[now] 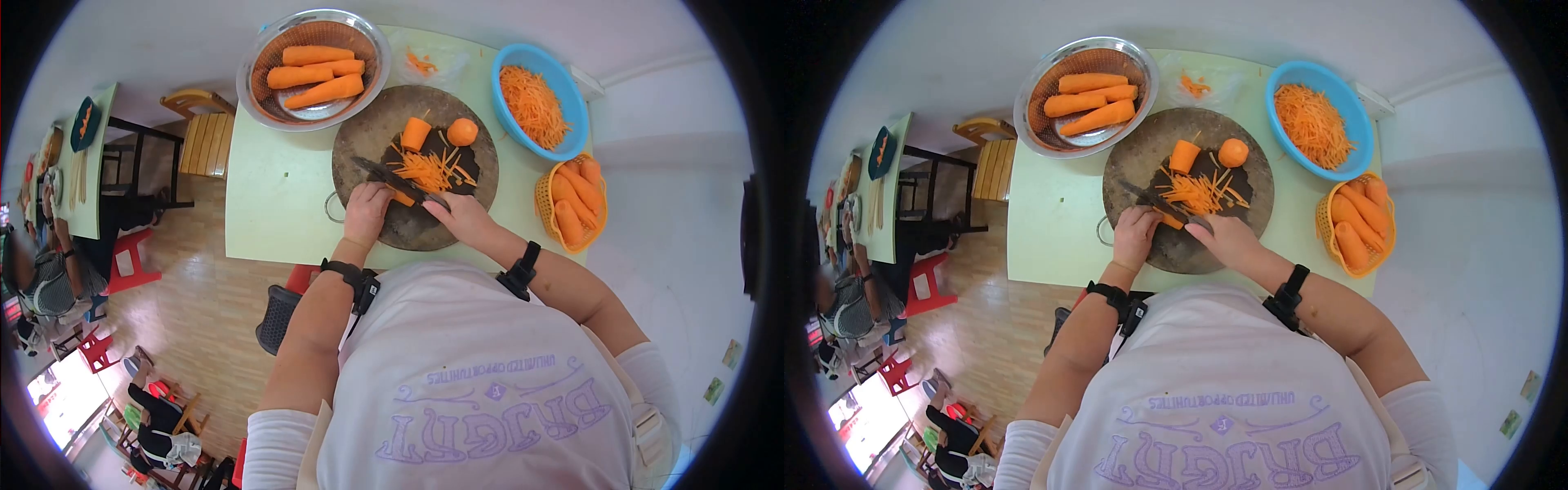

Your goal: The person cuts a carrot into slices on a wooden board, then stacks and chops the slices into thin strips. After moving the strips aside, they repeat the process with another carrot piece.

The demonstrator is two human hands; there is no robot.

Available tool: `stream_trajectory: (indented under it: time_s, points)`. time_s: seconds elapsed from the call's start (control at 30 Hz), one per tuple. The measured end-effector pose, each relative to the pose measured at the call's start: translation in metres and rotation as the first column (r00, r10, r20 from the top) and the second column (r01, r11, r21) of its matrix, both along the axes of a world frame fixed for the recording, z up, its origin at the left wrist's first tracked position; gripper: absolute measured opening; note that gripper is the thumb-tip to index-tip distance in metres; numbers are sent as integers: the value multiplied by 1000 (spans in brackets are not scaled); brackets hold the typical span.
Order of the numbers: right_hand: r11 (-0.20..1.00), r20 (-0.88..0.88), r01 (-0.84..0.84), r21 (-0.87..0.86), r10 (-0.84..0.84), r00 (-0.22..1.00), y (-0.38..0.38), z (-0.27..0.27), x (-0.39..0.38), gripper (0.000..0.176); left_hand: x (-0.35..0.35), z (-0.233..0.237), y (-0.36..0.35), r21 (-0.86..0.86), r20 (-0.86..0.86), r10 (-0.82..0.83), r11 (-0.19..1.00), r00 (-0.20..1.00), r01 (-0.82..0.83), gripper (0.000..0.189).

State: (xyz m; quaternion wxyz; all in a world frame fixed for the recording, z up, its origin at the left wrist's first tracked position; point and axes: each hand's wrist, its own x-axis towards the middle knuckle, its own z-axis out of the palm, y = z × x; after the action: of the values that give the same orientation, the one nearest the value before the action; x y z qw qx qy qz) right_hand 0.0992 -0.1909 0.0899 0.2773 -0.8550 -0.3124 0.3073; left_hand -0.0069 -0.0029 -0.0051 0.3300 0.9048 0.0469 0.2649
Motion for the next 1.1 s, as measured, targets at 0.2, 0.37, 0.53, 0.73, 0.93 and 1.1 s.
stream_trajectory:
  time_s: [0.2,0.37,0.53,0.73,0.93,1.1]
  points:
    - [994,15,-38,-105,40,999,-12,29,-4,46,1,-2,0,17,13,14,1000,1000,-14,12]
    - [988,28,-30,-149,34,999,-15,29,-8,47,1,1,0,13,17,3,1000,1000,-3,13]
    - [984,32,-31,-174,37,999,-14,30,-10,49,0,-1,0,11,-19,9,1000,1000,-9,13]
    - [983,58,-26,-182,37,998,-14,26,-11,50,0,-1,0,5,-22,-1,1000,1000,1,13]
    - [988,58,-38,-148,47,997,-10,23,-9,51,0,3,0,4,-18,-7,1000,1000,8,13]
    - [982,15,-44,-183,47,999,1,8,-6,52,0,0,1,-1,-14,-8,1000,1000,8,13]
